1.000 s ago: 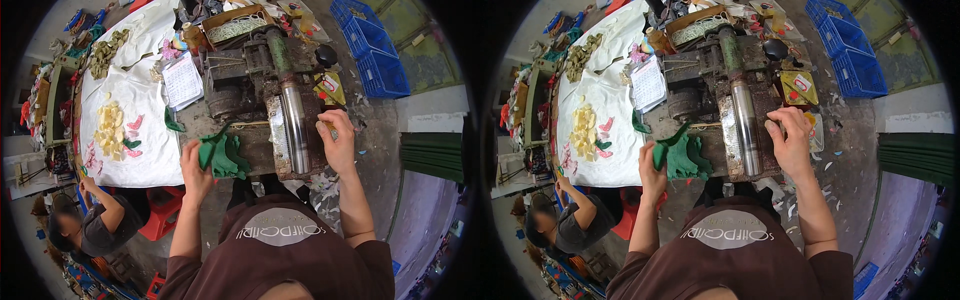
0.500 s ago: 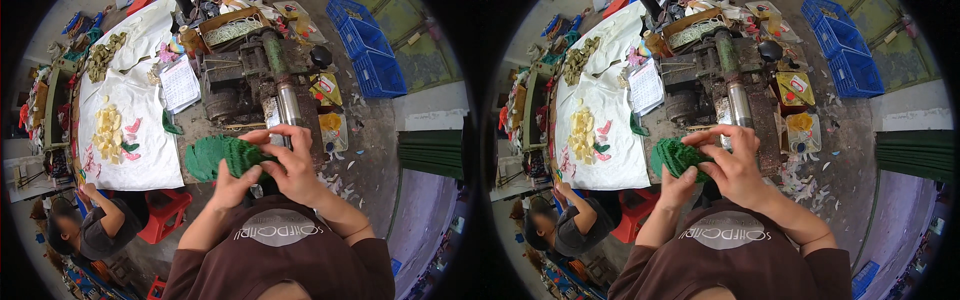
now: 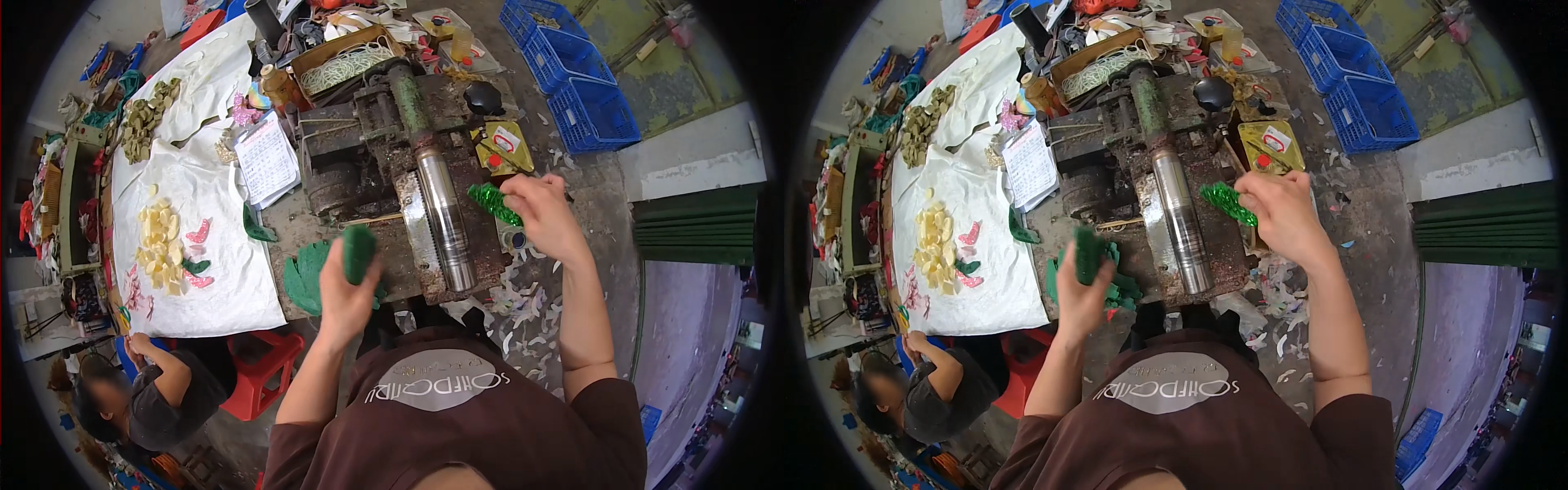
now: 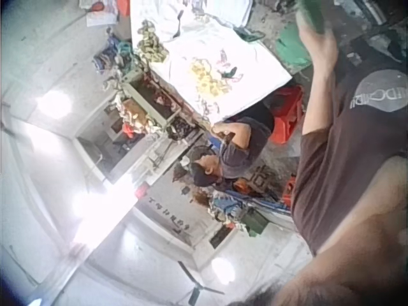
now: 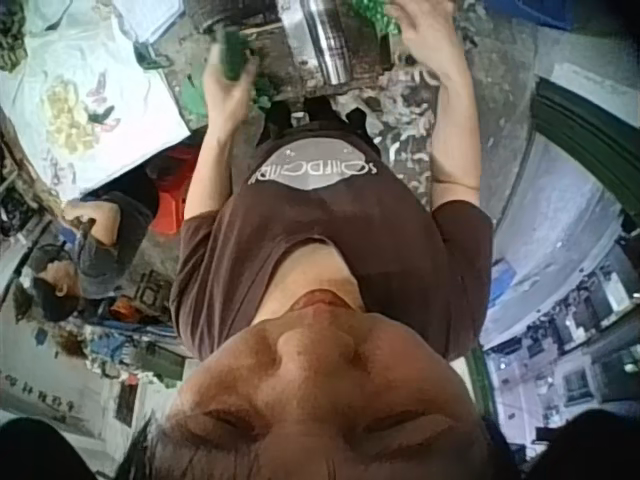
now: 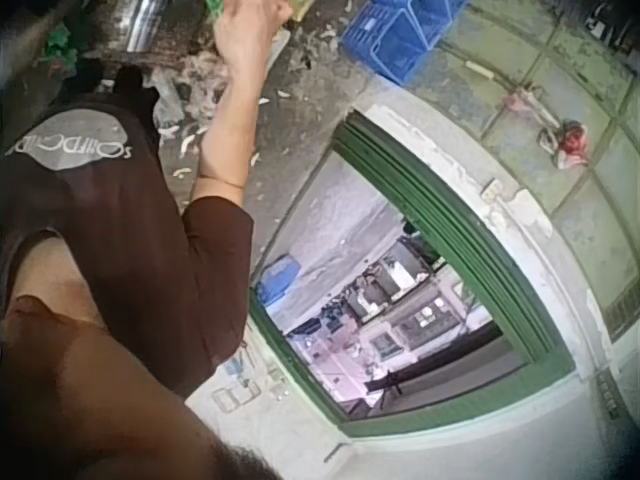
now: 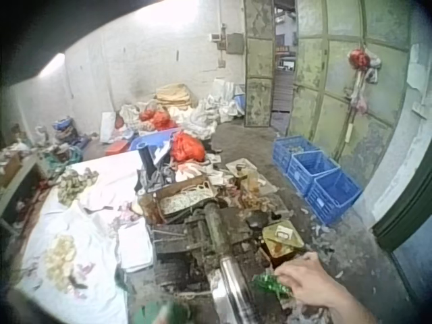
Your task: The person wraps green glittery material around a cylindrical metal object using both hands. They repeatedly pick up the material, wrap it around the cylinder, and place the wrapped item on a pile on the table. Another person is visible in the background working at a separate table.
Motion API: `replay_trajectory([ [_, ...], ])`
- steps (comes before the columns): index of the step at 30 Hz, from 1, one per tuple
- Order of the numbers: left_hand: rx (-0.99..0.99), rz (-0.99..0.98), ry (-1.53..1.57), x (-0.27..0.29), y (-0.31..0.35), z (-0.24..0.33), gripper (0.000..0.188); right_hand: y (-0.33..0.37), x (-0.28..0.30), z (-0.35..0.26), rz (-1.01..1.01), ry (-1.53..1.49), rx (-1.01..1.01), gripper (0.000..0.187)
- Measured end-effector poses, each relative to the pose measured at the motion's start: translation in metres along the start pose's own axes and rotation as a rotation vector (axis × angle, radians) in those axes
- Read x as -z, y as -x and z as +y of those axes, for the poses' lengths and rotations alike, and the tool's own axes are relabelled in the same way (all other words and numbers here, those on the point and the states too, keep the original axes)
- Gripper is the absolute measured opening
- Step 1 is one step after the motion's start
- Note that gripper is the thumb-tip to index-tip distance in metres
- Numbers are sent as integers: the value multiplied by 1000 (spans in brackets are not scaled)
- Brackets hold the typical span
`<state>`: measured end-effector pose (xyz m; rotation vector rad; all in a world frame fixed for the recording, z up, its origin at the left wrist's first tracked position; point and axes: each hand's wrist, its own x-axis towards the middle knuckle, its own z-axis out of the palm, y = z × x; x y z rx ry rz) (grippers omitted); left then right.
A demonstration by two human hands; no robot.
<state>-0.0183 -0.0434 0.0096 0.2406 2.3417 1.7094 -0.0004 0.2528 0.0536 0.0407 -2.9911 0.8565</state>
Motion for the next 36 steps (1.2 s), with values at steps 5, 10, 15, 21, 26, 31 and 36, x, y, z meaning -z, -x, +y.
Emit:
replay_trajectory([
  [5, -193, -260, -276, -42, 6, 8, 62, 5, -49, -3, -62, 25, 77, 13],
  [10, -125, -234, -116, -29, 3, 11, 48, 6, -59, -14, 207, -12, 29, 22],
  [15, -153, 134, -300, 34, 11, -30, 44, 12, -56, -19, 247, -259, 12, 21],
  [21, -94, -201, -888, 71, 41, -85, 48, 12, -54, -32, 271, -331, 59, 16],
  [26, 21, -237, -429, 65, 28, -54, 46, 19, -52, -59, 215, -431, 113, 16],
  [31, -55, -175, 680, 9, 14, 7, 45, 20, -77, -109, 225, -342, 271, 27],
  [36, -82, -84, 944, -30, 14, 28, 48, 10, -83, -105, 476, -311, 327, 13],
])
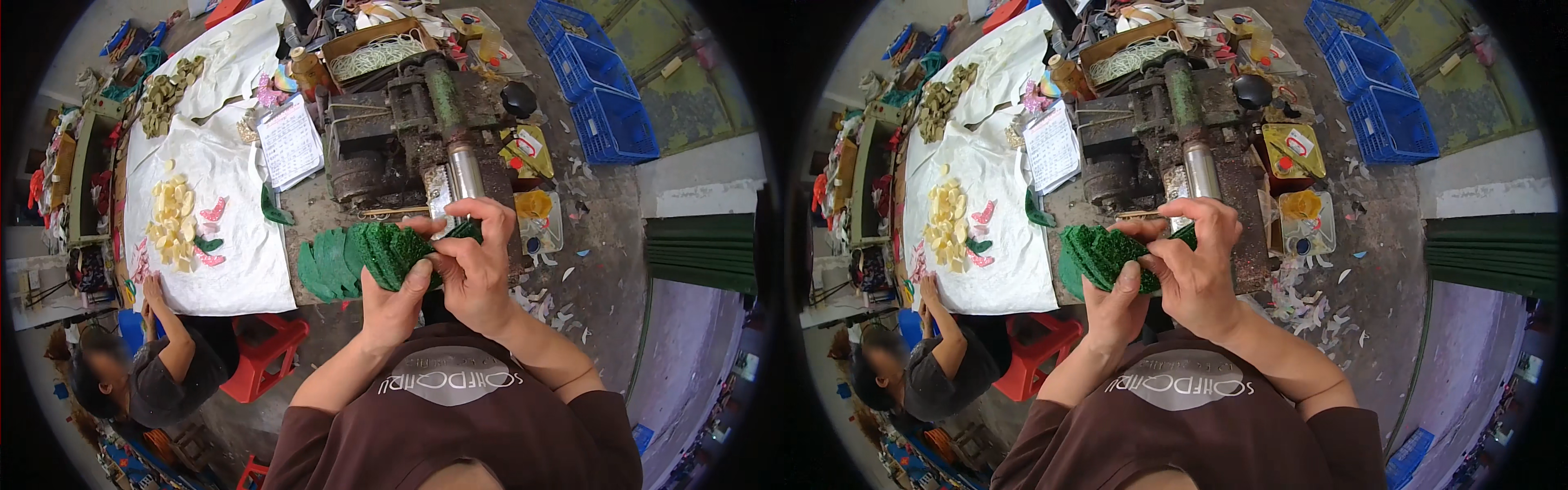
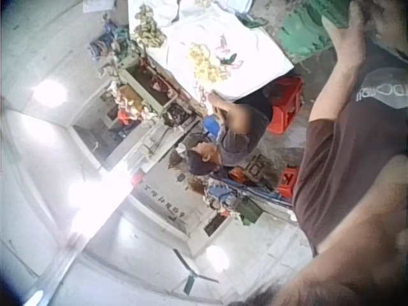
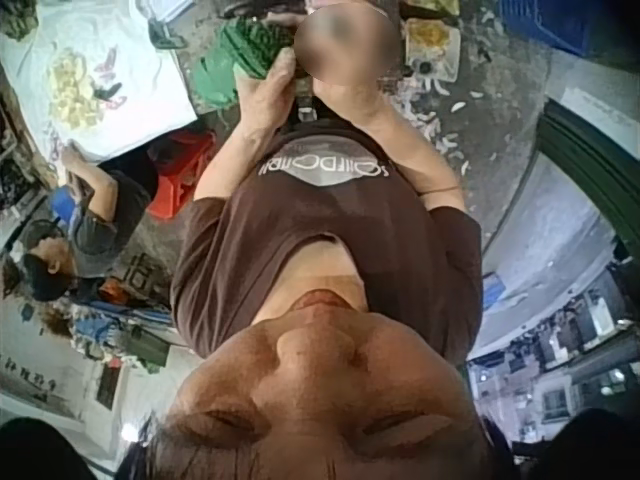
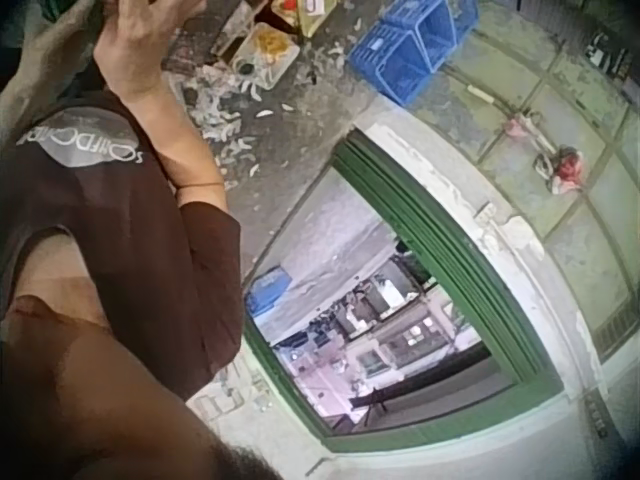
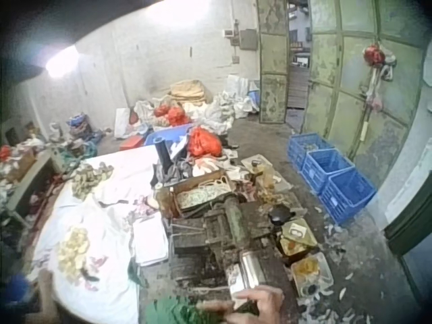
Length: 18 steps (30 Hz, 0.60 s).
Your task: The person wraps green glittery material around a cylindrical metal object using both hands. They repeatedly pick up the material, wrap it around the cylinder, and place the wrapped item on a pile on the table. Another person is visible in the background working at a separate table.
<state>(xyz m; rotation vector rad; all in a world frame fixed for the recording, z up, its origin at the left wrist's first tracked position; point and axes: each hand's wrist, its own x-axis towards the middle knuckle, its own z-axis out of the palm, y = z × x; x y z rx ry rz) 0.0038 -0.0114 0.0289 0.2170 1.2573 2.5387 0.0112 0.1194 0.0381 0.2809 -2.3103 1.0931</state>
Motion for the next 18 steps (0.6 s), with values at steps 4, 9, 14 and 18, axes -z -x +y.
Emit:
replay_trajectory([
  [4, 64, 90, -127, -7, 1, 0, 44, -3, 9, 5, -50, 138, 60, 11],
  [9, -83, 121, -413, -22, 3, 2, 37, -10, 17, 2, -33, 134, 59, 15],
  [14, -41, 244, -785, 11, -19, 13, 23, -18, 63, 37, -19, -96, -203, 10],
  [18, 56, -122, -1115, 35, -15, 5, 47, -19, 100, 89, -572, 335, -435, 4],
])
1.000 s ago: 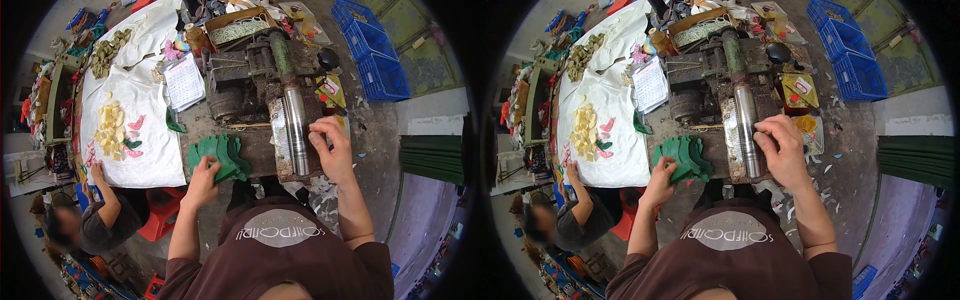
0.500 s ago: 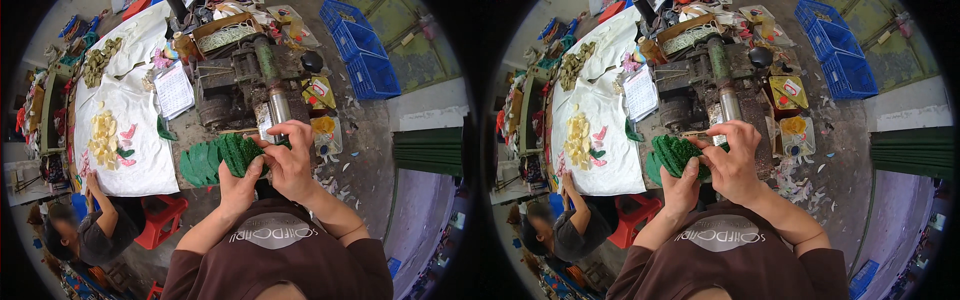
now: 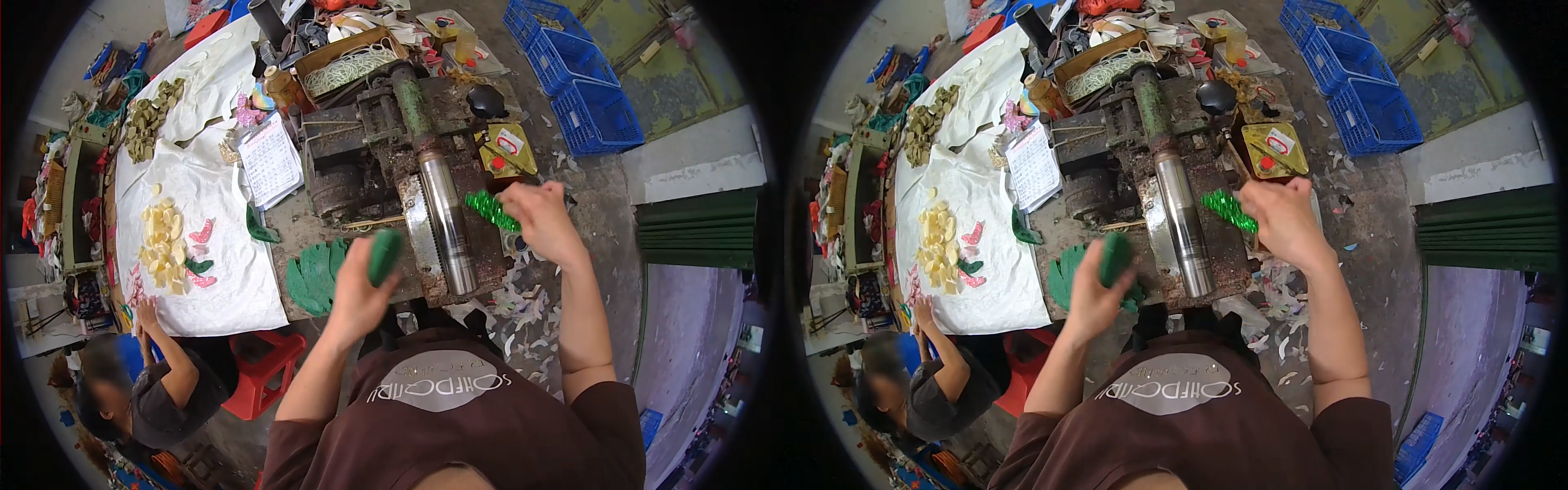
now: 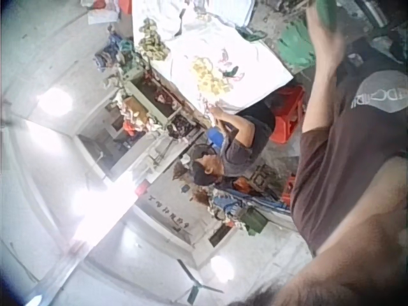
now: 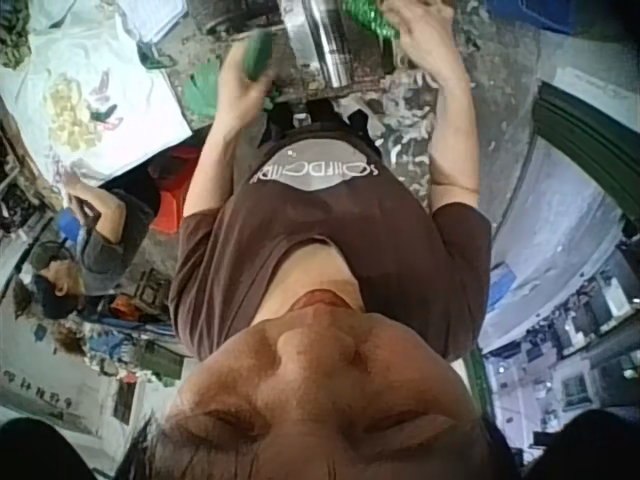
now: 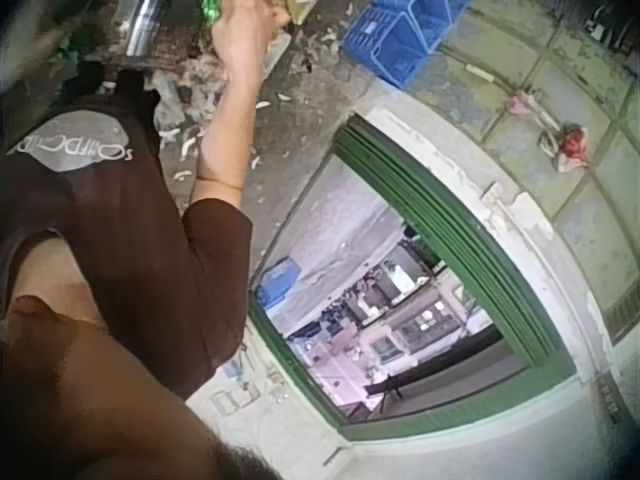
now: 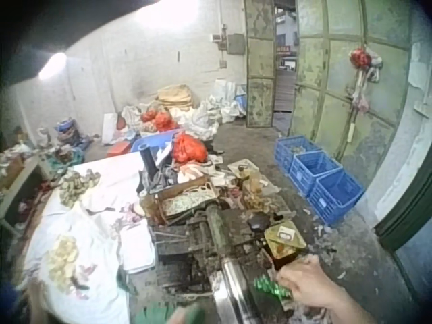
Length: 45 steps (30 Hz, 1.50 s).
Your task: The person wraps green glittery material around a cylindrical metal object using both hands. They repeatedly pick up the material, wrap it around the cylinder, and place the wrapped item on a pile on the table. Another person is visible in the background working at a separate table.
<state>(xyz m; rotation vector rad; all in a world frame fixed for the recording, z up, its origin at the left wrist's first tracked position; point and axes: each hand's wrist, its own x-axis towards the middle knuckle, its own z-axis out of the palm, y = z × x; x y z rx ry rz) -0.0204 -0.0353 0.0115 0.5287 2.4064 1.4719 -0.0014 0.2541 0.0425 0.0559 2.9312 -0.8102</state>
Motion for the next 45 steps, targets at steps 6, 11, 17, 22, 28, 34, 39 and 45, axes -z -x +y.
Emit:
replay_trajectory([
  [6, -12, -138, -69, -32, 3, 14, 59, 1, -45, -20, 305, 50, 204, 7],
  [11, -14, 100, 10, -2, 12, 0, 44, 2, -38, -20, 394, -233, 118, 16],
  [17, -29, 243, -506, 65, 47, -80, 46, 7, -37, -42, 456, -365, 135, 15],
  [22, 126, -264, -616, 55, 64, -90, 48, 9, -36, -57, 408, -402, 240, 14],
  [28, 0, -28, 563, 28, 23, -15, 45, 22, -61, -108, 283, -326, 425, 24],
  [34, -13, 110, 1134, -19, 14, 28, 44, 14, -73, -116, 521, -297, 445, 18],
  [39, 110, 286, 742, -22, 14, 26, 34, 11, -53, -97, 378, -483, 519, 14],
  [45, 29, 123, 76, 2, 3, -7, 43, 1, 11, -19, 139, -81, 85, 3],
])
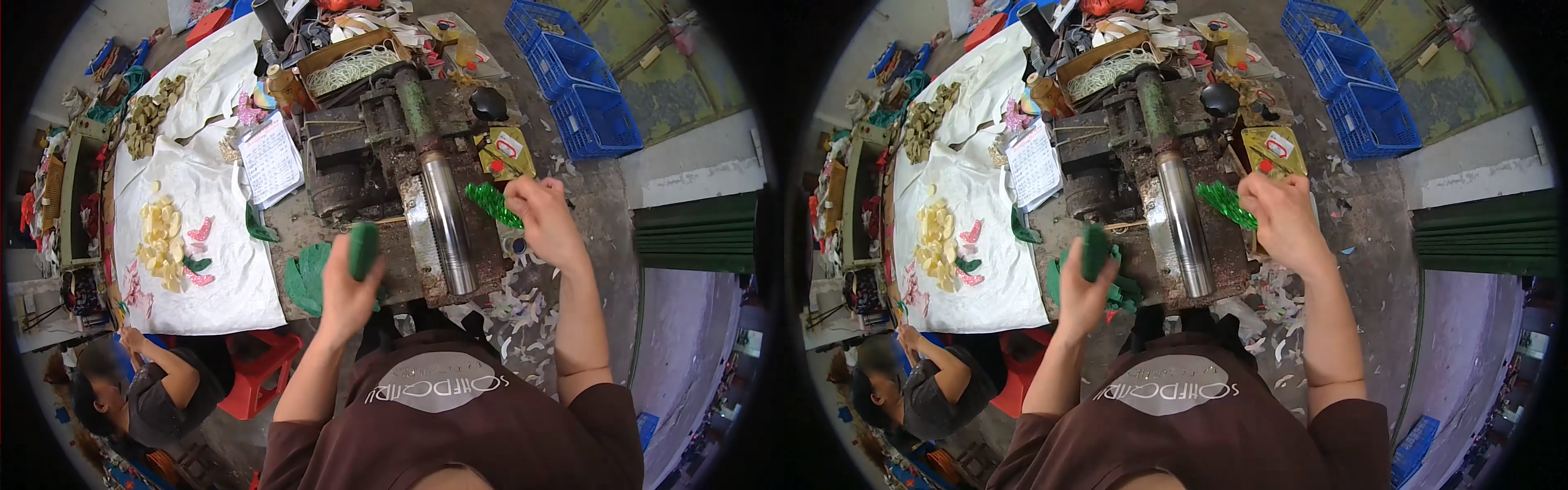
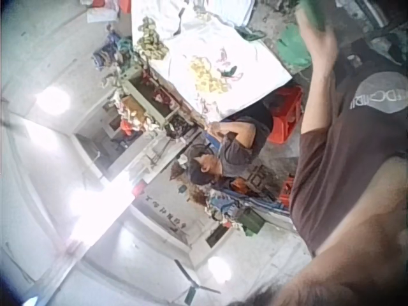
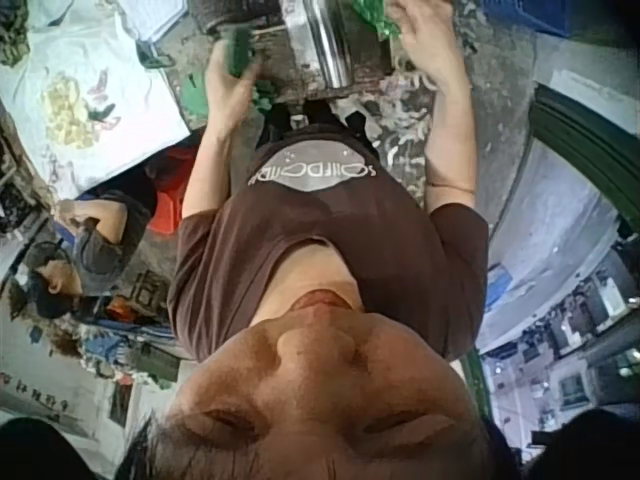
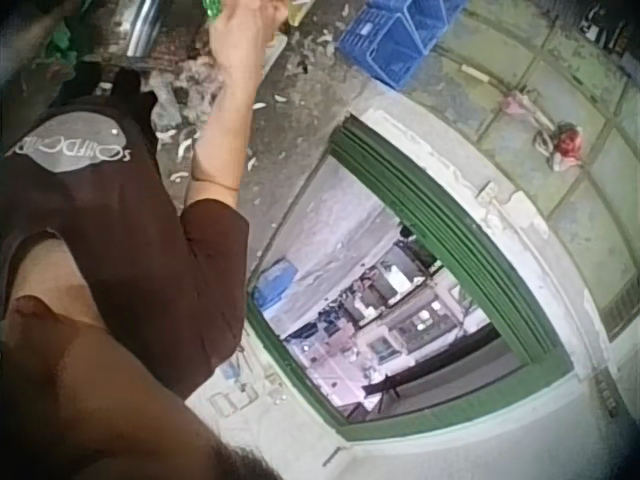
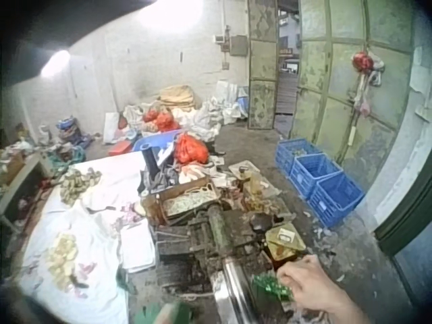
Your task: The person wraps green glittery material around a cylindrical metal object using both hands. They repeatedly pick up the material, wrap it around the cylinder, and place the wrapped item on a pile on the table. Another person is visible in the background working at a separate table.
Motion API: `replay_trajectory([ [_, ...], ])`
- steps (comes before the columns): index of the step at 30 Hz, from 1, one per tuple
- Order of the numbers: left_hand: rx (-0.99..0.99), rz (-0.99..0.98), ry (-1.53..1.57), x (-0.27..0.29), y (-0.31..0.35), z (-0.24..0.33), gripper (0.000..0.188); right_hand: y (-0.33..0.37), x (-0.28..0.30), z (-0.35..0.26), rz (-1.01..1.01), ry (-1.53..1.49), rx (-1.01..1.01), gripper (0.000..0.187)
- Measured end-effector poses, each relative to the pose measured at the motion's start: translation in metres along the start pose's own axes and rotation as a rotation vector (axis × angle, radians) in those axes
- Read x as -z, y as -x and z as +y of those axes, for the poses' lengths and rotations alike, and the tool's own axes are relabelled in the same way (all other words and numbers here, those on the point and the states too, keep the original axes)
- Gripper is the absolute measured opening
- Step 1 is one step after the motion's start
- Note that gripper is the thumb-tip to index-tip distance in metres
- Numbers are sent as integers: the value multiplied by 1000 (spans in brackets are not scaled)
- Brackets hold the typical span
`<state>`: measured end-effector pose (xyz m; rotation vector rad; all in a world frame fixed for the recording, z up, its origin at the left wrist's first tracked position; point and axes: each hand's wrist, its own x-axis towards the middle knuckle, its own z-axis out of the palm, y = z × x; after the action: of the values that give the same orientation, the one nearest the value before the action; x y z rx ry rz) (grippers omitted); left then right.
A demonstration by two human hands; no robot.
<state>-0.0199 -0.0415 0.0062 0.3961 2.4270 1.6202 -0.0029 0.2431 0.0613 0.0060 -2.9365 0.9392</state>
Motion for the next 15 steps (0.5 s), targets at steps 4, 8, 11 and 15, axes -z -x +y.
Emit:
replay_trajectory([
  [4, -105, -222, -157, -33, 4, 15, 57, 7, -40, 14, -171, -10, 26, 9],
  [8, -6, -205, -125, -39, 2, 14, 53, 8, -61, -3, 246, 72, 142, 15],
  [11, -54, -105, -14, -13, 5, 5, 43, 7, -58, -1, 210, -238, 14, 18],
  [15, -64, 223, -155, 39, 19, -43, 40, 12, -56, -10, 274, -332, 7, 20],
])
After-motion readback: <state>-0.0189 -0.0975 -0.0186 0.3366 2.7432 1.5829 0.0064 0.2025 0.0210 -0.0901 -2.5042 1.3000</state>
